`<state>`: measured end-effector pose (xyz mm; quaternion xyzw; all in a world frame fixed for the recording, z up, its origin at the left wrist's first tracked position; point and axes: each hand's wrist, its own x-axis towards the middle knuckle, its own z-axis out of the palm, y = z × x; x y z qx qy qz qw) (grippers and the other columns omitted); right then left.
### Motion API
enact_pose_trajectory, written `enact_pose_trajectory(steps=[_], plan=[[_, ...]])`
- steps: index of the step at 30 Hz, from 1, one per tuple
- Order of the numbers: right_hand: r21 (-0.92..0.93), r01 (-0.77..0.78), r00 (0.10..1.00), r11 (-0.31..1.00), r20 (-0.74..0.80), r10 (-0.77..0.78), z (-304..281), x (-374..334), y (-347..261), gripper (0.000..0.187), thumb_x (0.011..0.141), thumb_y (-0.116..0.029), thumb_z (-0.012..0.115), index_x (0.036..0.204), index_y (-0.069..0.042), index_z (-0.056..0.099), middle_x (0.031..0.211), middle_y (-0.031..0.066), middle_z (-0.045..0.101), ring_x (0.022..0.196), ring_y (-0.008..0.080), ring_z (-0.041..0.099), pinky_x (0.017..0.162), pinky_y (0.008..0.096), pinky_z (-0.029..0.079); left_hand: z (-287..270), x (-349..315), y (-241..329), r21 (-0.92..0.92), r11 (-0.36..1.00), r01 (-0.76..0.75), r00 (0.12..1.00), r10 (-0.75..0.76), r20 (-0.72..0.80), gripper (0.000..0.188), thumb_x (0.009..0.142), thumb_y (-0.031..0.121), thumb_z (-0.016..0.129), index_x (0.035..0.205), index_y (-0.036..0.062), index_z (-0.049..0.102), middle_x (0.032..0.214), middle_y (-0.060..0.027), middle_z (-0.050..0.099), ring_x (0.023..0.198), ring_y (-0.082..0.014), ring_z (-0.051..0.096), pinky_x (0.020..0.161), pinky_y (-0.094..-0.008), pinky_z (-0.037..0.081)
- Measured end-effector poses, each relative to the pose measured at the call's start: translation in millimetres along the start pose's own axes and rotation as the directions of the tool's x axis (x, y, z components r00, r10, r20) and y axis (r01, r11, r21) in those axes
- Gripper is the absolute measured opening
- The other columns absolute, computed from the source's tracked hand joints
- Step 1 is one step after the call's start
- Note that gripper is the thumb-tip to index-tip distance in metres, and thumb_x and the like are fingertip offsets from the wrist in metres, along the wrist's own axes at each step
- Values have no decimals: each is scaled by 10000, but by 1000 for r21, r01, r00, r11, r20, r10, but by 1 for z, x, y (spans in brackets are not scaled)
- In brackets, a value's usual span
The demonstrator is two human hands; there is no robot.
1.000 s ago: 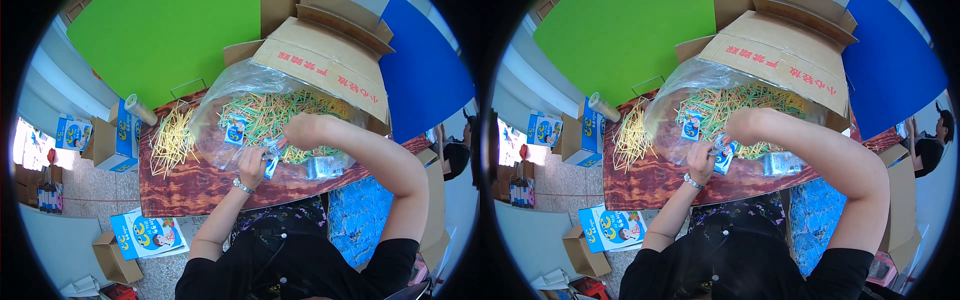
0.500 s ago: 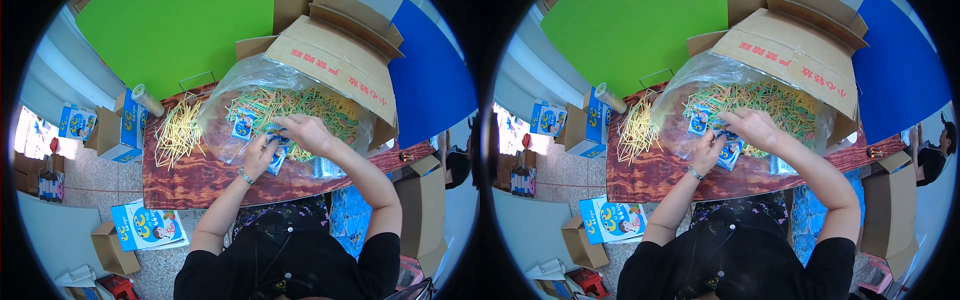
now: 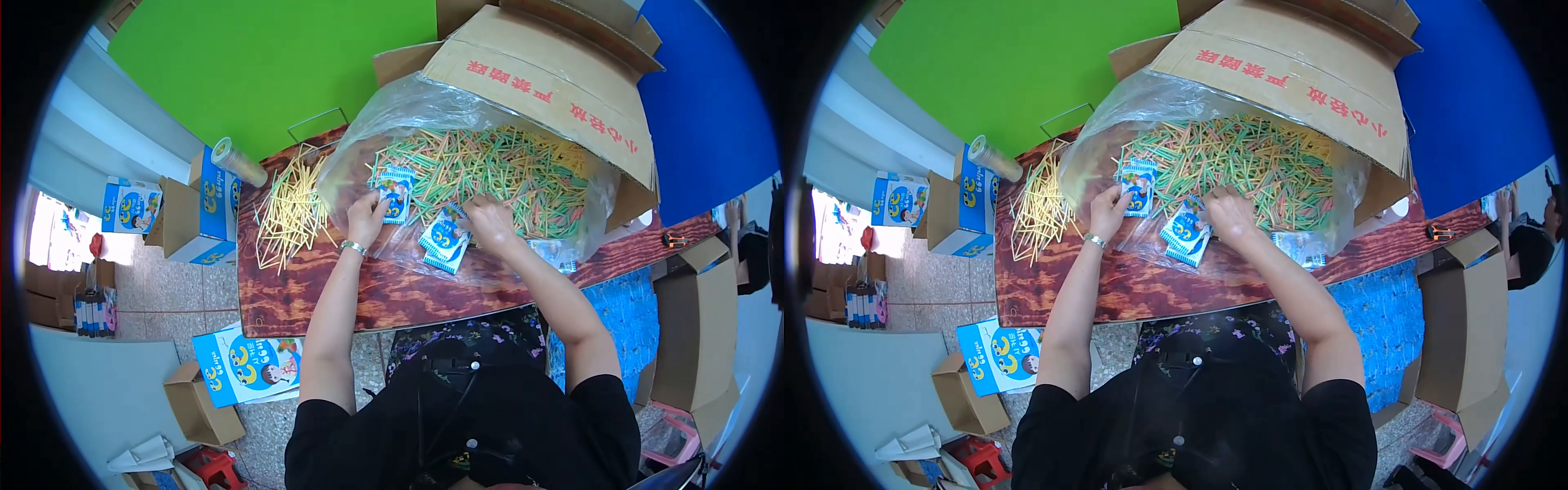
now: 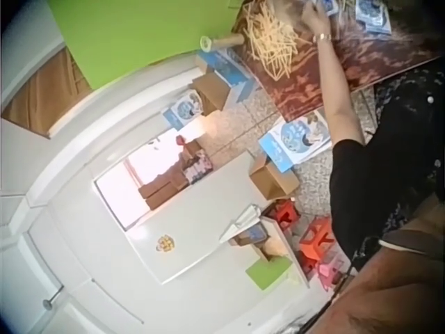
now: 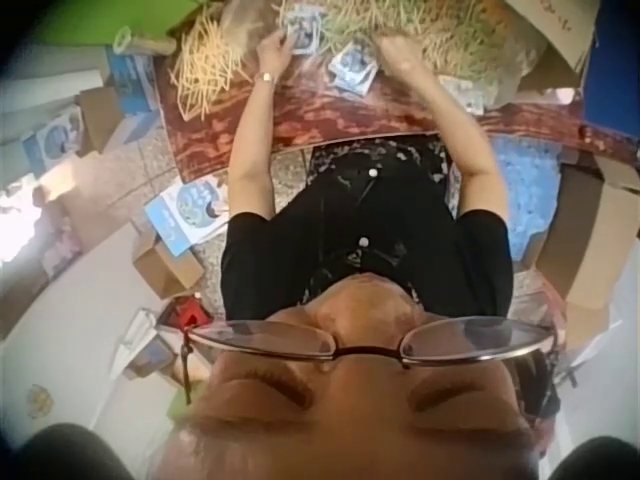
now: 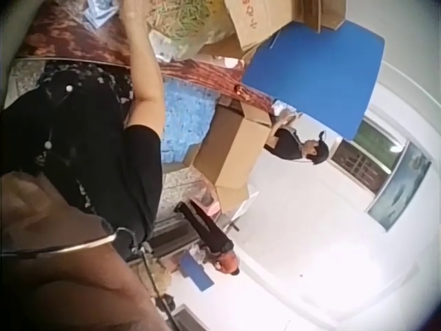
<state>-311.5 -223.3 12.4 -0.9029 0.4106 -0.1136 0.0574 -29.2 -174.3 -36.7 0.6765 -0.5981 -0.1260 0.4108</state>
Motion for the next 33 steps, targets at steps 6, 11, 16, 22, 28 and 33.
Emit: enact_pose_trajectory(steps=[6, 11, 16, 22, 28, 33], plan=[[-146, 111, 992, 983, -41, -118, -17, -9, 1, 300, 745, -98, 630, 1044, -82, 651, 889, 105, 617, 893, 275, 621, 675, 401, 542, 9, -5, 40, 415, 901, -128, 932, 252, -259, 440, 834, 215, 677, 1207, 7, 571, 1120, -197, 607, 1045, -322, 566, 882, -424, 447], [-198, 76, 988, 977, -114, -100, -44, -15, 0, 401, 771, -75, 605, 1162, -158, 633, 894, 67, 624, 901, 263, 620, 688, 381, 534, 9, -28, 115, 201, 923, -329, 916, 363, -170, 529, 833, 211, 669, 1285, -9, 505, 1263, -202, 527, 1180, -358, 470, 981, -449, 381], [344, 255, 953, 904, -247, -175, -56, -22, 9, 223, 820, -166, 665, 1036, -109, 677, 863, 68, 652, 801, 254, 639, 690, 385, 507, 27, -43, 135, -320, 947, -26, 969, 102, 225, 291, 848, 244, 679, 1007, 1, 660, 854, -134, 663, 784, -251, 629, 704, -348, 484], [663, 65, 994, 746, -112, 14, -81, -39, -4, 158, 840, -133, 641, 958, -29, 657, 858, 138, 659, 791, 314, 648, 696, 388, 503, 33, -52, 139, -424, 883, 203, 934, -45, 353, 231, 779, 216, 768, 766, 19, 647, 643, -44, 618, 580, -88, 538, 523, -268, 420], [613, 148, 988, 776, -131, -85, -86, -46, 35, 253, 826, -123, 639, 1073, -71, 655, 939, 130, 673, 812, 304, 659, 706, 377, 521, 34, -56, 140, -392, 918, 56, 970, 44, 241, 265, 741, 213, 794, 720, 27, 607, 649, -9, 577, 590, -78, 504, 537, -275, 417], [-96, 21, 999, 995, 30, -19, -101, -72, 141, 345, 754, 3, 567, 1079, -83, 641, 1127, 153, 620, 936, 352, 644, 750, 436, 544, 33, -63, 81, -310, 926, 214, 944, -115, 308, 231, 768, 246, 751, 766, 42, 643, 639, 6, 542, 597, -83, 474, 531, -270, 390]])
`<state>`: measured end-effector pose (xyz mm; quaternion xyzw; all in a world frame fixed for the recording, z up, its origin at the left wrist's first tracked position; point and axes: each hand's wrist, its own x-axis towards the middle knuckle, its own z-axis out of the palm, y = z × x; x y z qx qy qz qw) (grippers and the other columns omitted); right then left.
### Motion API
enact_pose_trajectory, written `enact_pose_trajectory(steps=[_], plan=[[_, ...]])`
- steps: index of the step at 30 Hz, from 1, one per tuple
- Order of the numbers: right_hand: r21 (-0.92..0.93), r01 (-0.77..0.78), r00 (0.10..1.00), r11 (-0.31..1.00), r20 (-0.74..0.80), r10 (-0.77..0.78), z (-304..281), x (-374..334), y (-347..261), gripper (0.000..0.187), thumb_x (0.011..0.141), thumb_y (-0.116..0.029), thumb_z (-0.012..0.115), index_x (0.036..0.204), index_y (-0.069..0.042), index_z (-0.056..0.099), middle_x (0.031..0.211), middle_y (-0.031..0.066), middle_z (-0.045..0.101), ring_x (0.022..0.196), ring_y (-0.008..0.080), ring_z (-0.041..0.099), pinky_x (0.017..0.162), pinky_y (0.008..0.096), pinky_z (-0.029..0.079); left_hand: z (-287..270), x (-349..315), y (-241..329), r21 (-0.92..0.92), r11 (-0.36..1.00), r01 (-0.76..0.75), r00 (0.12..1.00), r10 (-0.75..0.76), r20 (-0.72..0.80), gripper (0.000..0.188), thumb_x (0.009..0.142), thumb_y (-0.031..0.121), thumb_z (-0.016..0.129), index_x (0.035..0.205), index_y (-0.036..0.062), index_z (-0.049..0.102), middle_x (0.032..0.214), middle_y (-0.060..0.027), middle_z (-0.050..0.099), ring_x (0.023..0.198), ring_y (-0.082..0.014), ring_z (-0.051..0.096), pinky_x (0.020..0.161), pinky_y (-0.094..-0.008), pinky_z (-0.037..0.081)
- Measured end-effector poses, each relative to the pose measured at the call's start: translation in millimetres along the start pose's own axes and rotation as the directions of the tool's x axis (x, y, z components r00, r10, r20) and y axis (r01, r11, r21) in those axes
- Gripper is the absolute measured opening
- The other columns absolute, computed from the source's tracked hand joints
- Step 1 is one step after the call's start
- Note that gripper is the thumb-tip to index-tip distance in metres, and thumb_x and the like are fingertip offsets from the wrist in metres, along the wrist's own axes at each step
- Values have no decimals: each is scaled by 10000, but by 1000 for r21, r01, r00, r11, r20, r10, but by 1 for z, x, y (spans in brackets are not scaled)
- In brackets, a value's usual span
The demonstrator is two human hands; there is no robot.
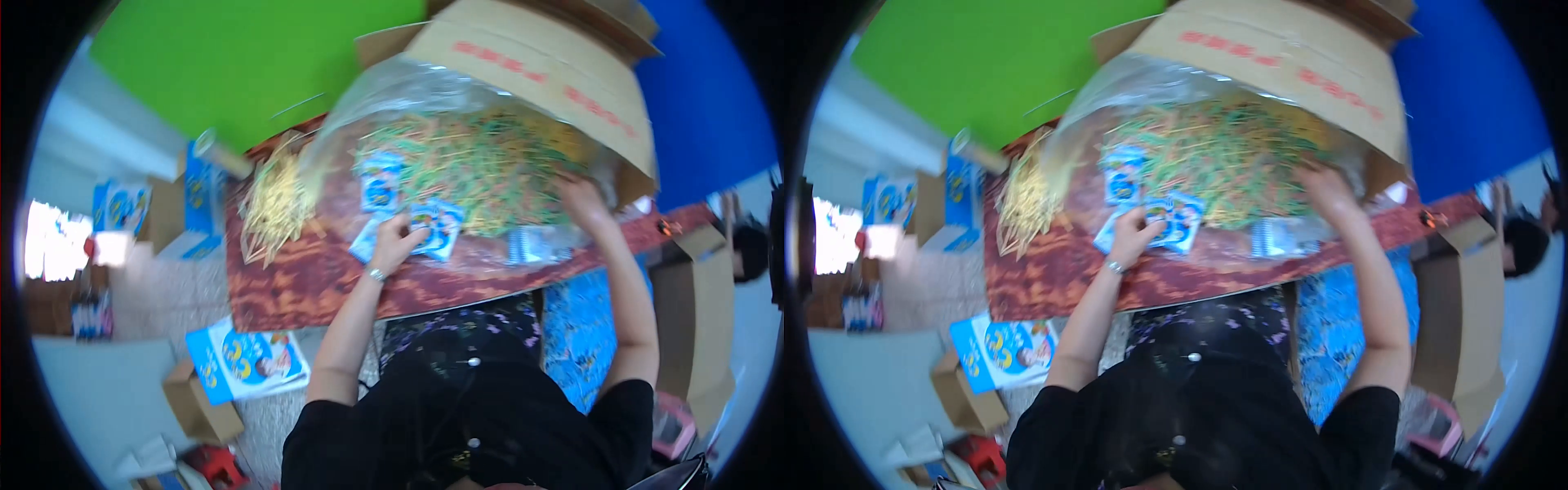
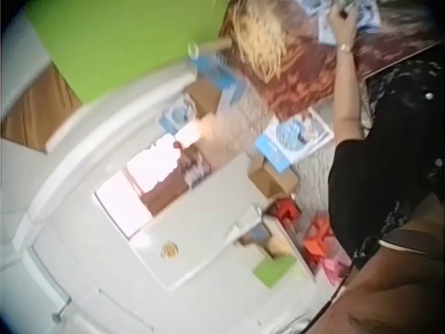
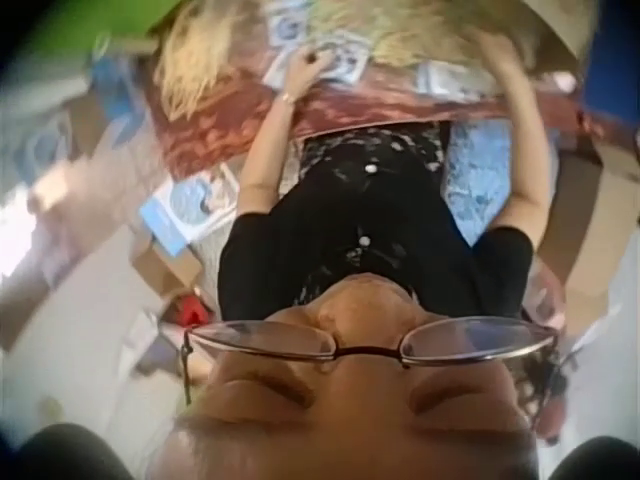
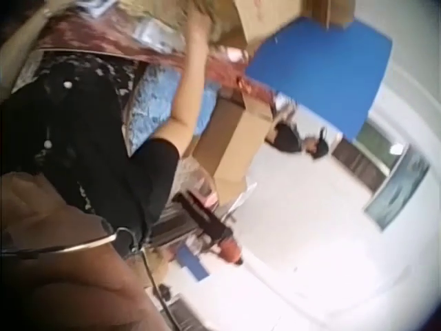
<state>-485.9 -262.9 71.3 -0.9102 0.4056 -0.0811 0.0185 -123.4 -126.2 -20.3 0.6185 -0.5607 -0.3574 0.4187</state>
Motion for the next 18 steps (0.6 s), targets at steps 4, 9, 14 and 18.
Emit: enact_pose_trajectory(steps=[4, 9, 14, 18], plan=[[-119, -64, 991, 991, 112, 77, 0, -6, 1, 265, 763, 3, 543, 1002, -62, 639, 1082, 146, 628, 943, 345, 640, 780, 452, 529, 23, 15, -35, -332, 942, 56, 997, -34, 73, 278, 760, 278, 763, 764, 27, 646, 620, 2, 537, 582, -84, 470, 519, -287, 384], [-438, 91, 903, 895, 416, 112, 34, -10, 48, 168, 806, -57, 513, 935, -48, 621, 982, 160, 602, 902, 339, 640, 786, 444, 522, 0, 5, -47, -135, 991, 12, 1000, -8, 24, 149, 803, 150, 714, 788, 17, 650, 660, 45, 560, 586, -45, 471, 516, -240, 374], [-252, -98, 928, 963, 326, 180, 30, 4, 19, 157, 801, -73, 522, 923, -40, 616, 1015, 168, 560, 1011, 345, 580, 875, 377, 499, 0, 4, -36, -399, 916, 43, 999, -39, 18, 171, 807, 115, 750, 743, 52, 605, 680, 59, 547, 598, -18, 437, 516, -209, 342], [-330, 56, 978, 942, 206, 14, 41, -8, 43, 156, 789, -98, 533, 900, -43, 628, 1059, 126, 550, 1086, 288, 535, 872, 352, 497, 8, 12, -34, -358, 933, 23, 999, -11, 36, 265, 803, 122, 759, 665, 69, 539, 641, 70, 490, 577, -11, 393, 495, -207, 306]])
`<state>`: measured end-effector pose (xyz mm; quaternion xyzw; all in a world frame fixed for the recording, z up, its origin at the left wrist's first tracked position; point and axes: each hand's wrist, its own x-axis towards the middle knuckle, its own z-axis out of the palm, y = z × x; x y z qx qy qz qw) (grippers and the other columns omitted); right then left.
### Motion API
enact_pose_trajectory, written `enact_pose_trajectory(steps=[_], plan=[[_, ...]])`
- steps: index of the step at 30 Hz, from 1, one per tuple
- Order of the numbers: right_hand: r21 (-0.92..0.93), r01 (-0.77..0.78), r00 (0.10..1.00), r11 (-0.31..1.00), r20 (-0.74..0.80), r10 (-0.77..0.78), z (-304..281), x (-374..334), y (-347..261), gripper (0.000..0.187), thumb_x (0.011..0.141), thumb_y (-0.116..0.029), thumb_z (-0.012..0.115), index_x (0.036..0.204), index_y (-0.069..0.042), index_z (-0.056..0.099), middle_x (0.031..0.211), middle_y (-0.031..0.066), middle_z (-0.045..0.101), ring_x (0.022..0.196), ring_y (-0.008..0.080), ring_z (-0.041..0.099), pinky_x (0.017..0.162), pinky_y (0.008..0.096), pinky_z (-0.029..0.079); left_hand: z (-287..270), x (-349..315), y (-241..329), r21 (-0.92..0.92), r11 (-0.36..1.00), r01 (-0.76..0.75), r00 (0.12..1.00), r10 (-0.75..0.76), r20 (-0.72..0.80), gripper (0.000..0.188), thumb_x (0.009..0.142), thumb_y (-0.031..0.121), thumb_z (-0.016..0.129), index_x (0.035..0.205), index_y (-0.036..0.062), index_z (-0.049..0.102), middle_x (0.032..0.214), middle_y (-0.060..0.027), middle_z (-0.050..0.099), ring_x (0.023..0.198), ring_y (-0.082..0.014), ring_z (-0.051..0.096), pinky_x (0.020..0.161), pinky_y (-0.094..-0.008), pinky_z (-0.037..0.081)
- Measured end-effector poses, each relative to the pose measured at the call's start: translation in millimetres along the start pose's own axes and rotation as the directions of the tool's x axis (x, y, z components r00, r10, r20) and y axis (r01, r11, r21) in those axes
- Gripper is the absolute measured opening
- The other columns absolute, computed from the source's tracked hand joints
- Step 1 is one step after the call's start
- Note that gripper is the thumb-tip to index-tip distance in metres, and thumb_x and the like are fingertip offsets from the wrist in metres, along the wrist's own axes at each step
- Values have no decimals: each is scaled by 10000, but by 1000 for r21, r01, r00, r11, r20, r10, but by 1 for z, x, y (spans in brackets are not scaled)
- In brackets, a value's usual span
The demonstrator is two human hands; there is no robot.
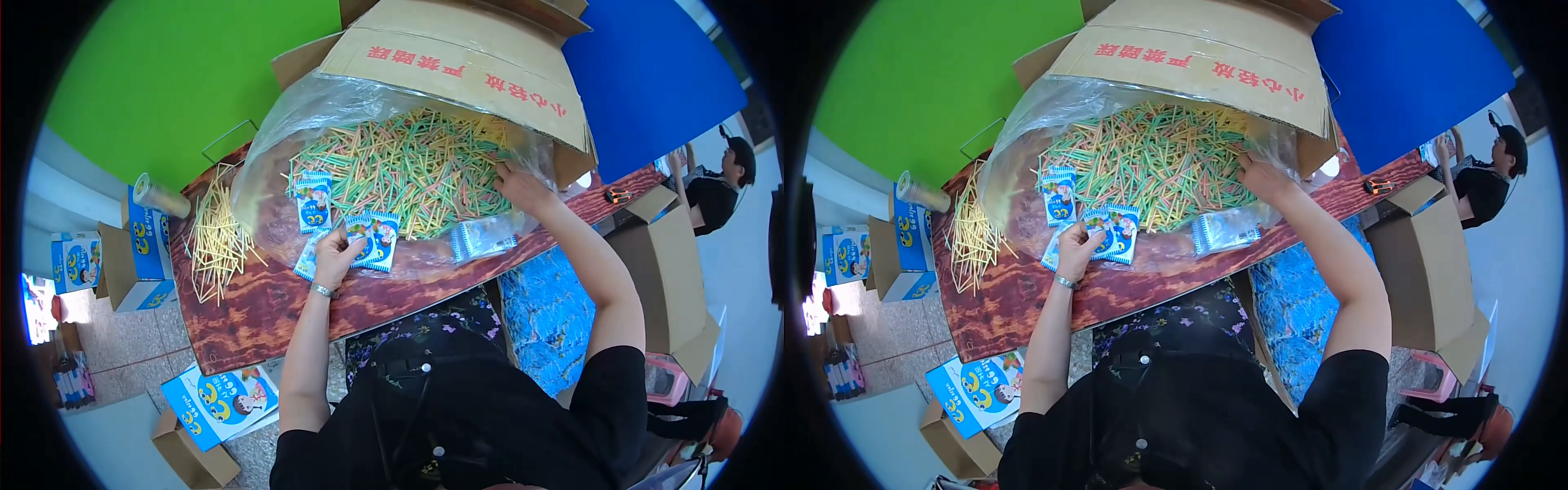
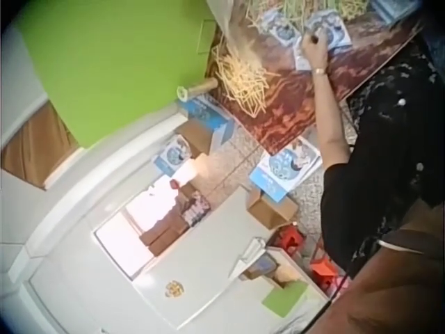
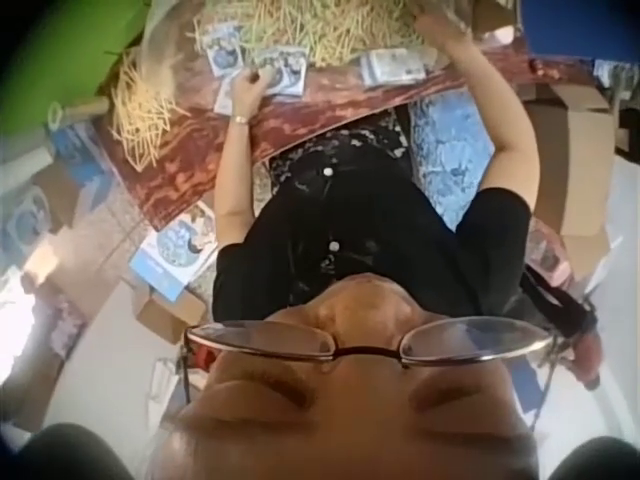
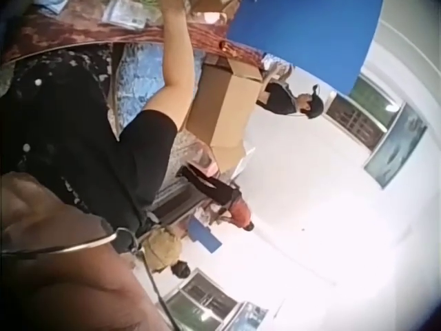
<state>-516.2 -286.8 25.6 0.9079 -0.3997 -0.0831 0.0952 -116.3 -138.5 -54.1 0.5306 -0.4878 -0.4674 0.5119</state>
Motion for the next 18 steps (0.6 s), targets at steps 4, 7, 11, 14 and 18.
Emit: enact_pose_trajectory(steps=[4, 7, 11, 14, 18], plan=[[-317, 237, 971, 919, 115, -210, -11, 3, -11, 189, 840, -167, 518, 872, -79, 682, 1080, 69, 566, 1121, 236, 509, 916, 392, 458, -5, -3, -12, 38, 999, -20, 1000, 21, -20, 329, 802, 138, 765, 631, 78, 490, 625, 74, 448, 570, -12, 361, 481, -211, 285], [-399, 291, 955, 870, 166, -244, -9, 1, -8, 177, 828, -183, 535, 860, -111, 693, 1048, 25, 574, 1109, 204, 498, 951, 400, 406, -2, -2, -14, 42, 999, -8, 1000, 9, -25, 372, 800, 155, 771, 618, 83, 455, 613, 77, 411, 565, -16, 335, 473, -215, 270], [-439, 369, 925, 819, 263, -275, -3, 8, -4, 190, 834, -186, 533, 896, -129, 703, 987, 10, 584, 1104, 206, 501, 981, 422, 364, -1, -1, -11, 35, 999, -18, 1000, 18, -2, 281, 816, 130, 746, 668, 71, 515, 643, 67, 480, 584, -14, 395, 502, -206, 318], [-464, 463, 870, 756, 401, -286, -9, 19, -1, 214, 855, -180, 513, 928, -125, 707, 1009, 11, 600, 1104, 207, 503, 981, 430, 375, -4, -1, -13, 73, 997, 3, 1000, -4, 17, 162, 833, 93, 718, 738, 54, 593, 691, 53, 562, 613, -11, 459, 536, -196, 369], [-511, 456, 880, 729, 379, -285, -26, 30, 3, 227, 867, -157, 496, 938, -112, 707, 1082, 15, 607, 1130, 207, 492, 961, 401, 408, -4, -1, -18, 34, 999, 11, 1000, -11, 19, 103, 837, 88, 713, 792, 40, 634, 716, 45, 589, 621, -13, 466, 539, -195, 371]])
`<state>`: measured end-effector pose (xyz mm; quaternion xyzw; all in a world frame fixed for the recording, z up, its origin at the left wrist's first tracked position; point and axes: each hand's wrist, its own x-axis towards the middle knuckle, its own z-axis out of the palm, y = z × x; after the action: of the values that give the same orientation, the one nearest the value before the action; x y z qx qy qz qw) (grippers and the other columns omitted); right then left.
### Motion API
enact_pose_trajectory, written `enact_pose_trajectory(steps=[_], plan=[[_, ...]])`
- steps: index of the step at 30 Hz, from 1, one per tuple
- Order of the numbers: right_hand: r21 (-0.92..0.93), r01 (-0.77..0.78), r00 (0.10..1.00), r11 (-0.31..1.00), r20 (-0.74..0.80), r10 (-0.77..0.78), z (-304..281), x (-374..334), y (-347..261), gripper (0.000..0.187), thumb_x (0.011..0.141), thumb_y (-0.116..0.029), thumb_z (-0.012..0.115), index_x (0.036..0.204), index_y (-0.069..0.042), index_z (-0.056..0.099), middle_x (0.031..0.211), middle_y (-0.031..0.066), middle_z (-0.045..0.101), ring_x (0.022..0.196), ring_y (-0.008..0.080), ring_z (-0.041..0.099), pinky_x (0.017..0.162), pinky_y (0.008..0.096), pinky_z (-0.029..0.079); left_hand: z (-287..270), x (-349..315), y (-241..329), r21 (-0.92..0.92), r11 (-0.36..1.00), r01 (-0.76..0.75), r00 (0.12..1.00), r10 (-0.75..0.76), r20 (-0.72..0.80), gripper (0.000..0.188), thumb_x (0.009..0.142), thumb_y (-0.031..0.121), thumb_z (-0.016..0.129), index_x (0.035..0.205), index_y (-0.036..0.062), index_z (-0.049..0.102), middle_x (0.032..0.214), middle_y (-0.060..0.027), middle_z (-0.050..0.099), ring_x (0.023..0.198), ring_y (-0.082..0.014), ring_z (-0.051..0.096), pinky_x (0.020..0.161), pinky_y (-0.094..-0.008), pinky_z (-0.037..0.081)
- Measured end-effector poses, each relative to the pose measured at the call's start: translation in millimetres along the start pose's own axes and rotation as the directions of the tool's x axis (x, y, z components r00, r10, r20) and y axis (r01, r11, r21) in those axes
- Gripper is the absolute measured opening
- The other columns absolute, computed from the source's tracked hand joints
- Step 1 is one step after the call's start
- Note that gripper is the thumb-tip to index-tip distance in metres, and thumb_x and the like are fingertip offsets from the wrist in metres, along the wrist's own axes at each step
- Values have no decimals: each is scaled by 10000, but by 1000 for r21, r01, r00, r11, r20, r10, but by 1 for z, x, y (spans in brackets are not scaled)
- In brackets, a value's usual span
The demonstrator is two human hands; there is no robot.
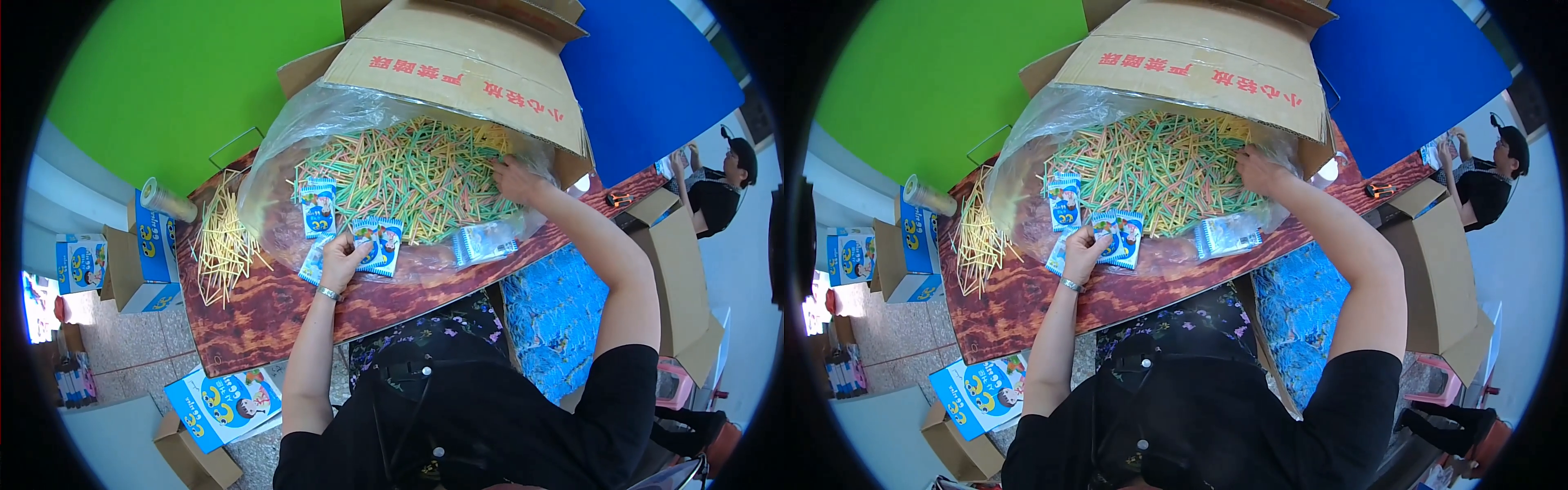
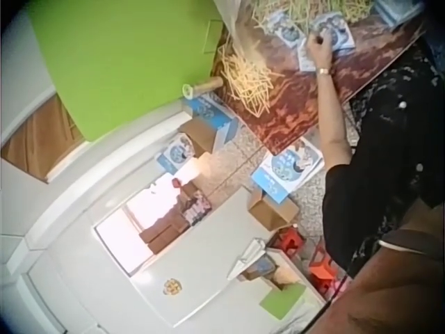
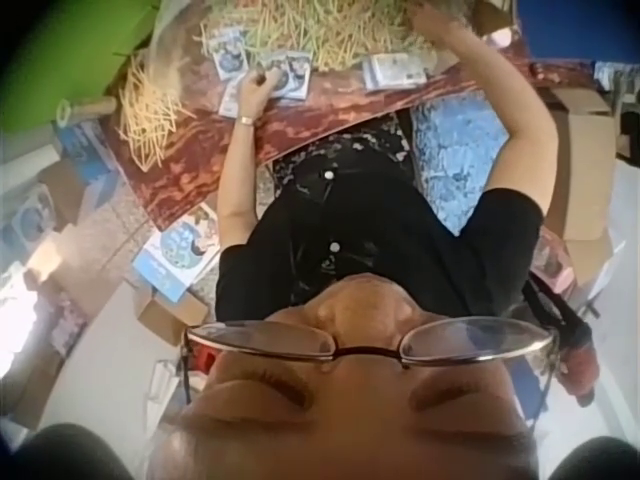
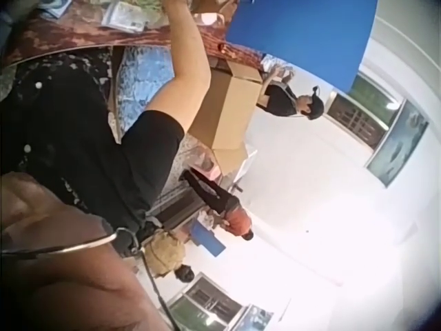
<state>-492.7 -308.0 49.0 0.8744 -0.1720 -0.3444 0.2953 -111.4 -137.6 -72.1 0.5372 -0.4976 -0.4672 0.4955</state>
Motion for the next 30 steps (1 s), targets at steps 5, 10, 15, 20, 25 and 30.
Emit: enact_pose_trajectory(steps=[5, 10, 15, 20, 25, 30], plan=[[177, -261, 964, 949, 105, 245, -30, -2, 25, 221, 858, -170, 507, 955, -84, 686, 1036, 48, 653, 1060, 224, 578, 806, 374, 474, -2, -1, 2, 37, 999, -9, 1000, 9, -4, 105, 839, 91, 714, 799, 35, 635, 716, 49, 586, 622, -12, 465, 537, -196, 367], [733, -259, 957, 629, 106, 270, -70, -11, 41, 251, 936, -190, 450, 1021, -24, 618, 903, 138, 660, 878, 271, 648, 786, 388, 520, 6, -4, 34, 108, 994, 3, 997, 6, -83, 109, 846, 100, 711, 808, 35, 632, 727, 43, 589, 631, -11, 471, 538, -200, 363], [992, 30, 999, -119, -35, -33, -81, 1, 1, 287, 1017, -281, 436, 1062, -21, 548, 803, 50, 608, 716, 121, 608, 658, 305, 516, 69, 30, 96, -166, 978, -127, 899, 43, -435, 284, 866, 126, 699, 682, 99, 485, 657, 88, 408, 594, -19, 319, 496, -229, 256], [975, 80, 987, -207, -106, -120, -124, 21, -36, 255, 1019, -260, 433, 1060, -34, 544, 855, 47, 638, 726, 123, 624, 665, 289, 531, 106, 56, 94, -592, 798, -117, 931, -120, -346, 160, 868, 137, 708, 783, 41, 613, 702, 48, 555, 611, -25, 435, 535, -219, 339], [872, 50, 975, -486, -148, -164, -111, 34, -60, 214, 1008, -244, 473, 1042, -42, 533, 887, 22, 621, 759, 99, 613, 663, 259, 527, 107, 50, 100, -621, 772, -134, 941, -97, -323, 134, 882, 135, 696, 834, 40, 615, 747, 27, 592, 642, -26, 478, 569, -211, 379], [818, 106, 983, -566, -173, -67, -122, 38, -74, 239, 1009, -252, 468, 1063, -27, 526, 878, 26, 606, 750, 97, 608, 643, 262, 529, 104, 49, 104, -767, 625, -146, 935, -165, -313, 128, 896, 155, 681, 856, 64, 600, 816, 0, 642, 685, -57, 581, 593, -218, 459]])
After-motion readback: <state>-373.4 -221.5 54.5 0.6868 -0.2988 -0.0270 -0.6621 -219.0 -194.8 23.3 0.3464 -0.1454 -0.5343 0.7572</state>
